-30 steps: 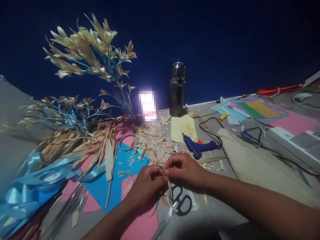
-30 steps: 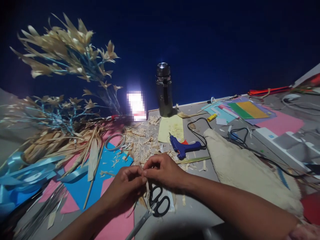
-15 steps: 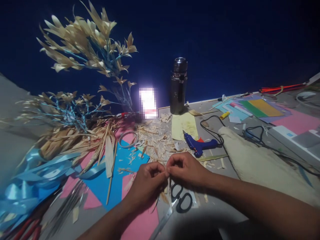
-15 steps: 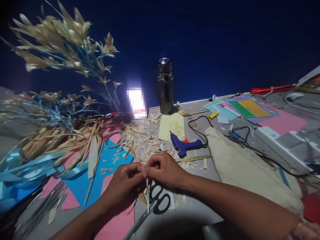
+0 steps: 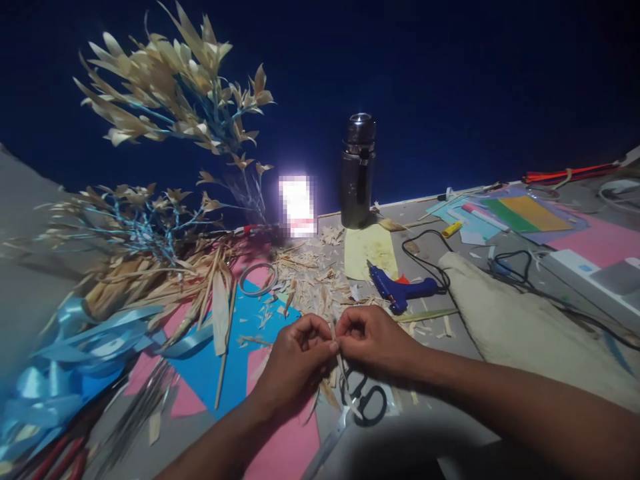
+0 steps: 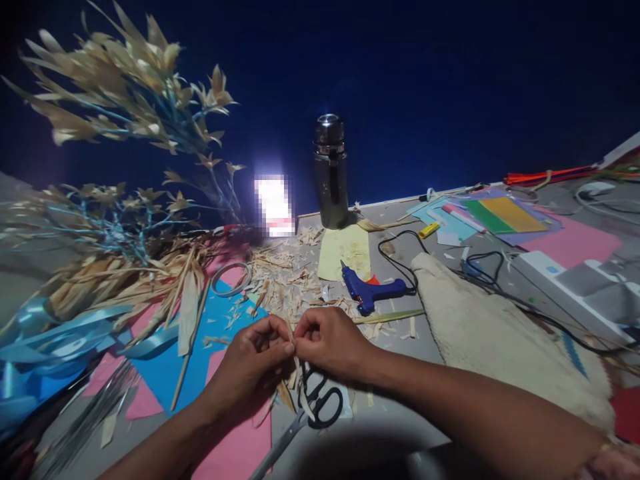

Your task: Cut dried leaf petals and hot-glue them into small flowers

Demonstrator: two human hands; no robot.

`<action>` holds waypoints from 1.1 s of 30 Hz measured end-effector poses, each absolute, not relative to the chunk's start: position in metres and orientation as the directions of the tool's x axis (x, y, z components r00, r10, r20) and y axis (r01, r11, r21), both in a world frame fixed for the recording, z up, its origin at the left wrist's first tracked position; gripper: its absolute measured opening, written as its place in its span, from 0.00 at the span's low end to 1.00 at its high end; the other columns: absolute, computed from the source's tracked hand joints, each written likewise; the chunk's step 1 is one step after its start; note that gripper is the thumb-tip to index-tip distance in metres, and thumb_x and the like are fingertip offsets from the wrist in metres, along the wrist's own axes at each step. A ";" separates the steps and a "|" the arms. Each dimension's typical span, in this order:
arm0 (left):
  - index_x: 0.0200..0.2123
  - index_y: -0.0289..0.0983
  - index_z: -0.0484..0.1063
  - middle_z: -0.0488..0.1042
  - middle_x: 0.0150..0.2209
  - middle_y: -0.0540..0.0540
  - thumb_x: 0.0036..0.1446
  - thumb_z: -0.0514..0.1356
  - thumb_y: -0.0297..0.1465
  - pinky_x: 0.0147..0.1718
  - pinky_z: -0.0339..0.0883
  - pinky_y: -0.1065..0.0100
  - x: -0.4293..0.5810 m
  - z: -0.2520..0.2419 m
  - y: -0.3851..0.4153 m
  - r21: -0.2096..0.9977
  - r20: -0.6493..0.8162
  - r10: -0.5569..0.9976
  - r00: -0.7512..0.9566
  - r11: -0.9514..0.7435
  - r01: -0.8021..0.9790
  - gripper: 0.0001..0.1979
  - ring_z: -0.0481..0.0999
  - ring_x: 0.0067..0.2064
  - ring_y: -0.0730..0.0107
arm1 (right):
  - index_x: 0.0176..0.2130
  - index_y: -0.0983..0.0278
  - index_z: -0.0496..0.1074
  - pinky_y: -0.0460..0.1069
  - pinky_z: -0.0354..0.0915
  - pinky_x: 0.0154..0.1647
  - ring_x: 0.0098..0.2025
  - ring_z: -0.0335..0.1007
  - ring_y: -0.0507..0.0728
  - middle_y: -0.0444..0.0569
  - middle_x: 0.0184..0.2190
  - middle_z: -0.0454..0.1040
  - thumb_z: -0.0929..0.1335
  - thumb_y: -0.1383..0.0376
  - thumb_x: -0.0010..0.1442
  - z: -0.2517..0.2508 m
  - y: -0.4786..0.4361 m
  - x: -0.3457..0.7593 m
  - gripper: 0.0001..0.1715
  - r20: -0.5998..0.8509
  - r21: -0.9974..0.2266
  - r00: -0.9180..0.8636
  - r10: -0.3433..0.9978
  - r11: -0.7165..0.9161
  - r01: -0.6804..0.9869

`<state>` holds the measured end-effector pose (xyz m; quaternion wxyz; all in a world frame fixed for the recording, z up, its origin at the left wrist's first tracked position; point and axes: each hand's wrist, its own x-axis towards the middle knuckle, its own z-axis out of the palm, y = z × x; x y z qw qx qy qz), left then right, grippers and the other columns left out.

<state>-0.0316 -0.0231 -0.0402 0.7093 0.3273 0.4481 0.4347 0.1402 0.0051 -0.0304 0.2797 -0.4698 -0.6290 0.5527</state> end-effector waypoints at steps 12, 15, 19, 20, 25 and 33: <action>0.24 0.38 0.68 0.57 0.15 0.59 0.47 0.71 0.30 0.18 0.43 0.72 -0.033 -0.042 -0.026 0.860 -0.377 0.889 0.261 0.440 -0.257 0.12 0.52 0.16 0.81 | 0.25 0.66 0.73 0.43 0.52 0.23 0.22 0.56 0.48 0.37 0.17 0.64 0.68 0.75 0.46 -0.027 0.002 0.140 0.06 -0.208 -0.920 -0.447 0.870 -0.019 0.391; 0.24 0.39 0.67 0.58 0.15 0.58 0.46 0.69 0.30 0.17 0.43 0.71 -0.033 -0.041 -0.028 0.884 -0.374 0.898 0.231 0.421 -0.206 0.11 0.54 0.16 0.79 | 0.24 0.65 0.72 0.43 0.51 0.22 0.21 0.56 0.48 0.36 0.17 0.63 0.67 0.74 0.46 -0.028 0.002 0.139 0.05 -0.250 -0.935 -0.461 0.852 -0.089 0.344; 0.23 0.38 0.67 0.59 0.16 0.58 0.46 0.70 0.30 0.19 0.45 0.72 -0.032 -0.039 -0.029 0.867 -0.368 0.894 0.257 0.429 -0.253 0.12 0.55 0.18 0.80 | 0.25 0.65 0.72 0.43 0.51 0.21 0.22 0.56 0.48 0.36 0.17 0.64 0.68 0.74 0.47 -0.029 0.004 0.140 0.05 -0.268 -0.942 -0.463 0.845 -0.130 0.308; 0.24 0.38 0.67 0.59 0.16 0.58 0.46 0.70 0.30 0.19 0.46 0.72 -0.031 -0.039 -0.029 0.857 -0.364 0.893 0.266 0.433 -0.280 0.13 0.55 0.18 0.80 | 0.25 0.65 0.72 0.43 0.51 0.21 0.22 0.56 0.48 0.36 0.18 0.64 0.68 0.74 0.47 -0.029 0.004 0.140 0.05 -0.251 -0.943 -0.455 0.854 -0.110 0.315; 0.26 0.37 0.68 0.59 0.17 0.58 0.48 0.73 0.35 0.20 0.44 0.73 -0.029 -0.041 -0.028 0.858 -0.371 0.895 0.245 0.432 -0.279 0.16 0.53 0.18 0.81 | 0.26 0.66 0.75 0.43 0.52 0.23 0.22 0.57 0.48 0.36 0.18 0.64 0.69 0.73 0.47 -0.029 0.003 0.143 0.04 -0.139 -0.914 -0.445 0.885 0.058 0.401; 0.26 0.36 0.70 0.64 0.17 0.55 0.52 0.73 0.39 0.21 0.49 0.74 -0.036 -0.044 -0.029 0.896 -0.354 0.890 0.288 0.411 -0.168 0.17 0.60 0.20 0.78 | 0.25 0.66 0.76 0.44 0.52 0.23 0.22 0.59 0.49 0.38 0.19 0.67 0.69 0.73 0.47 -0.030 0.003 0.145 0.05 -0.114 -0.890 -0.476 0.872 0.123 0.439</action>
